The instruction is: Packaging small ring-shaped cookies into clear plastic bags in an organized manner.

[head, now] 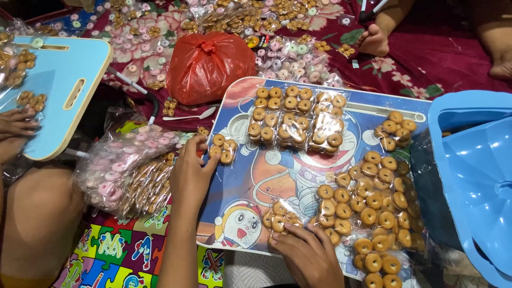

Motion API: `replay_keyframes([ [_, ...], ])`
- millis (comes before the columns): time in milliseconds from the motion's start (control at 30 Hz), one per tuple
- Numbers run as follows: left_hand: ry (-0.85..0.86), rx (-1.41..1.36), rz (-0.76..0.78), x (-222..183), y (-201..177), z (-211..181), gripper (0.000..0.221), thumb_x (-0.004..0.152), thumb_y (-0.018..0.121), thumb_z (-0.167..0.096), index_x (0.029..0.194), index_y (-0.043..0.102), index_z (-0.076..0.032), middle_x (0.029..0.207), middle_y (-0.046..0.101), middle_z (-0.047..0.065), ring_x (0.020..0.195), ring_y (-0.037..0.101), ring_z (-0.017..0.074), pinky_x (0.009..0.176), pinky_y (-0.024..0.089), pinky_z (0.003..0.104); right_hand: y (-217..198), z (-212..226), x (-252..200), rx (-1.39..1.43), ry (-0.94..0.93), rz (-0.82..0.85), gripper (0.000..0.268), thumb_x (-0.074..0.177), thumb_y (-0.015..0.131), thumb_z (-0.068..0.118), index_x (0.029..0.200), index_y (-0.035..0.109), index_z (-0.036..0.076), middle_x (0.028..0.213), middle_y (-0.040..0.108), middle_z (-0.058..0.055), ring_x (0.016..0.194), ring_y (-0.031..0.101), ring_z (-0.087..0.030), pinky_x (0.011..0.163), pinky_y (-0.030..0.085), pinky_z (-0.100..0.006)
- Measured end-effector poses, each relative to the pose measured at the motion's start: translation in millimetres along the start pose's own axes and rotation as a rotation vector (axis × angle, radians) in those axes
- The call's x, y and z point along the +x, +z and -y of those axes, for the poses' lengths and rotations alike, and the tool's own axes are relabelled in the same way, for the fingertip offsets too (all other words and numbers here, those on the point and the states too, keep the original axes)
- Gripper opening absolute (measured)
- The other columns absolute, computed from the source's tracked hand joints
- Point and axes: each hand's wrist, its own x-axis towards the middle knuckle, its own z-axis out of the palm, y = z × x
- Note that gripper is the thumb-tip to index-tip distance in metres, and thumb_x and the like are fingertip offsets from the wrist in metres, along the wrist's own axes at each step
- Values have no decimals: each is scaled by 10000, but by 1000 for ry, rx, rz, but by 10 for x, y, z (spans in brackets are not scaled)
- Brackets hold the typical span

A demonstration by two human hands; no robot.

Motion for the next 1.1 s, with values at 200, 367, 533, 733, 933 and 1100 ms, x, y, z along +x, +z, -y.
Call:
replay_keyframes([
  [200,-3,33,23,-11,-4,12,490,942,655,-415,1378,561,-213,1272,655,-41,891,671,186,630,505,442,-19,13,6,31,29,27,255,965,663,193,1207,709,258,1206,782,103,1251,674,-209,1066,402,-470],
  [367,117,37,-85,-163,-51,7,434,948,673,-339,1351,578,-211,1284,632,45,1081,606,311,783,494,498,-22,1,32,50,-23,-20,225,944,699,147,1161,726,199,1165,788,33,1234,695,-217,1076,417,-450],
  [533,96,-90,148,-639,-290,-333,446,941,610,-389,1369,579,-266,1216,654,-31,983,641,163,784,501,389,-27,18,-10,120,-73,-97,146,986,635,123,1079,746,141,1097,805,14,1152,744,-210,1035,483,-453],
  [733,670,-367,566,-1099,-151,-381,446,915,696,-326,1324,633,-159,1410,638,98,1297,566,279,1074,407,461,-29,9,-141,545,68,-389,249,875,697,-55,1088,734,67,1126,794,-94,1108,790,-253,1051,605,-391],
  [933,382,-536,706,-1295,111,-586,331,875,739,-162,1205,752,-196,1130,798,-21,937,732,123,780,516,242,-331,77,-22,875,595,-635,220,861,697,-88,1062,630,-30,1076,764,-269,1066,785,-360,961,666,-408],
  [1100,-152,-866,619,-1299,178,-708,332,813,785,-110,1142,761,-74,1096,852,111,972,823,201,761,721,318,-437,126,-12,364,479,-647,294,848,748,-32,1113,623,-12,1139,650,-162,1111,657,-259,1055,609,-352],
])
